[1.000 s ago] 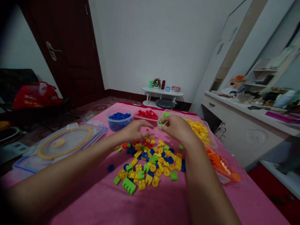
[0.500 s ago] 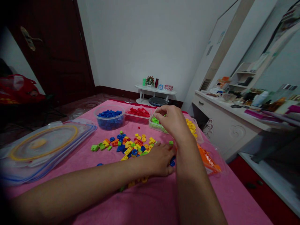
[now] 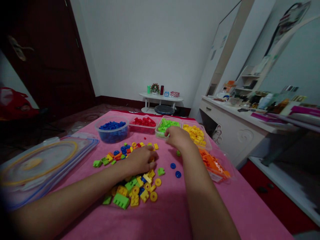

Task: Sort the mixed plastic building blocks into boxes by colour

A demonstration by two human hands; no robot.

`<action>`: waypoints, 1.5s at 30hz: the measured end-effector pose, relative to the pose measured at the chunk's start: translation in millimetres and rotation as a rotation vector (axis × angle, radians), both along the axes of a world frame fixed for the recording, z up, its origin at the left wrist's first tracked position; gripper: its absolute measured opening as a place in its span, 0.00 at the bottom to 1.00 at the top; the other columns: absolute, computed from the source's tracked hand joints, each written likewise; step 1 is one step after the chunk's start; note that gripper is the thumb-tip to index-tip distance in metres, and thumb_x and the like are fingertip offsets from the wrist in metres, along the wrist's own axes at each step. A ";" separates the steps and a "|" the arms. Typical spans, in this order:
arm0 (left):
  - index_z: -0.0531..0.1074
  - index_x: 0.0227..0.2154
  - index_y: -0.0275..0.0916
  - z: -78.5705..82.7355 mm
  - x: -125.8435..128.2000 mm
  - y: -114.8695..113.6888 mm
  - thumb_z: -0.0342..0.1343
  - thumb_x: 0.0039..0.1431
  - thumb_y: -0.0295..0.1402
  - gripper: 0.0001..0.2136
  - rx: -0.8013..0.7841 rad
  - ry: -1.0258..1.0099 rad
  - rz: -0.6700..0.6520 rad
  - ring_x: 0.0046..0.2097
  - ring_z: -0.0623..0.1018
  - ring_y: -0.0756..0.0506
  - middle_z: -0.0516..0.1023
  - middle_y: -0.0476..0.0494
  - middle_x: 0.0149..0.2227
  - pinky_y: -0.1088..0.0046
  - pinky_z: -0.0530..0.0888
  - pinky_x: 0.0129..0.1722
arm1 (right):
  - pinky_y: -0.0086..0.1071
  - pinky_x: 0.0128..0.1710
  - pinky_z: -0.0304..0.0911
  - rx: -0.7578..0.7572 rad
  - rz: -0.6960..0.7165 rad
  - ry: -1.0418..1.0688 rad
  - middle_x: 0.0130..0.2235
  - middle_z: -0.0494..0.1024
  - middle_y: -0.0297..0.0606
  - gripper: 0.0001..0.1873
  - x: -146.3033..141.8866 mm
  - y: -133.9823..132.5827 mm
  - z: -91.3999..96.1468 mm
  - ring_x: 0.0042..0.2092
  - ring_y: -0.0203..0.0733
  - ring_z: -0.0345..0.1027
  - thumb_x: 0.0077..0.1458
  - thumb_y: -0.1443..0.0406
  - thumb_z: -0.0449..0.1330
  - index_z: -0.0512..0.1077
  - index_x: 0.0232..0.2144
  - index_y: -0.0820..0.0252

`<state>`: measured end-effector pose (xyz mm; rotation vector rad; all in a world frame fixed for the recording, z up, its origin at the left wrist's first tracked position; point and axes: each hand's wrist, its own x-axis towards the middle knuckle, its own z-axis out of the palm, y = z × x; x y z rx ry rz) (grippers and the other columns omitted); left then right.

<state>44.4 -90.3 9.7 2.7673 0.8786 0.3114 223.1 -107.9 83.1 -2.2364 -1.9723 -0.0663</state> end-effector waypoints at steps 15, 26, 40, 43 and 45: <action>0.74 0.45 0.42 28.1 -73.7 67.5 0.53 0.53 0.33 0.16 0.072 0.038 0.325 0.47 0.74 0.41 0.76 0.41 0.46 0.70 0.69 0.45 | 0.53 0.44 0.57 -0.244 -0.134 -0.215 0.30 0.79 0.47 0.08 -4.8 0.7 -32.0 0.39 0.55 0.73 0.38 0.75 0.63 0.75 0.21 0.59; 0.74 0.45 0.47 18.3 -78.5 64.2 0.60 0.44 0.33 0.20 0.010 0.270 0.282 0.45 0.75 0.36 0.77 0.38 0.45 0.64 0.71 0.40 | 0.30 0.27 0.58 -0.106 0.135 0.111 0.25 0.76 0.34 0.10 -5.0 7.2 -30.1 0.28 0.39 0.68 0.37 0.74 0.60 0.74 0.24 0.56; 0.73 0.44 0.46 4.9 -81.3 75.2 0.60 0.41 0.33 0.22 0.063 0.205 0.226 0.44 0.76 0.39 0.77 0.43 0.44 0.70 0.71 0.39 | 0.27 0.24 0.49 -0.198 0.335 -0.025 0.28 0.77 0.33 0.14 -60.6 -4.3 -35.2 0.28 0.36 0.65 0.36 0.72 0.59 0.77 0.28 0.52; 0.73 0.44 0.47 7.6 -80.9 73.1 0.61 0.41 0.34 0.22 0.055 0.222 0.258 0.44 0.76 0.40 0.77 0.44 0.44 0.70 0.71 0.38 | 0.28 0.24 0.49 -0.232 0.275 -0.098 0.29 0.78 0.36 0.13 -63.4 -8.3 -30.1 0.30 0.40 0.67 0.35 0.72 0.60 0.76 0.27 0.53; 0.73 0.44 0.47 8.7 -81.2 72.2 0.61 0.42 0.36 0.21 0.041 0.223 0.270 0.43 0.76 0.41 0.77 0.44 0.43 0.71 0.71 0.38 | 0.28 0.24 0.50 -0.260 0.263 -0.099 0.29 0.77 0.36 0.13 -64.2 -9.9 -28.4 0.30 0.41 0.68 0.34 0.71 0.63 0.76 0.27 0.54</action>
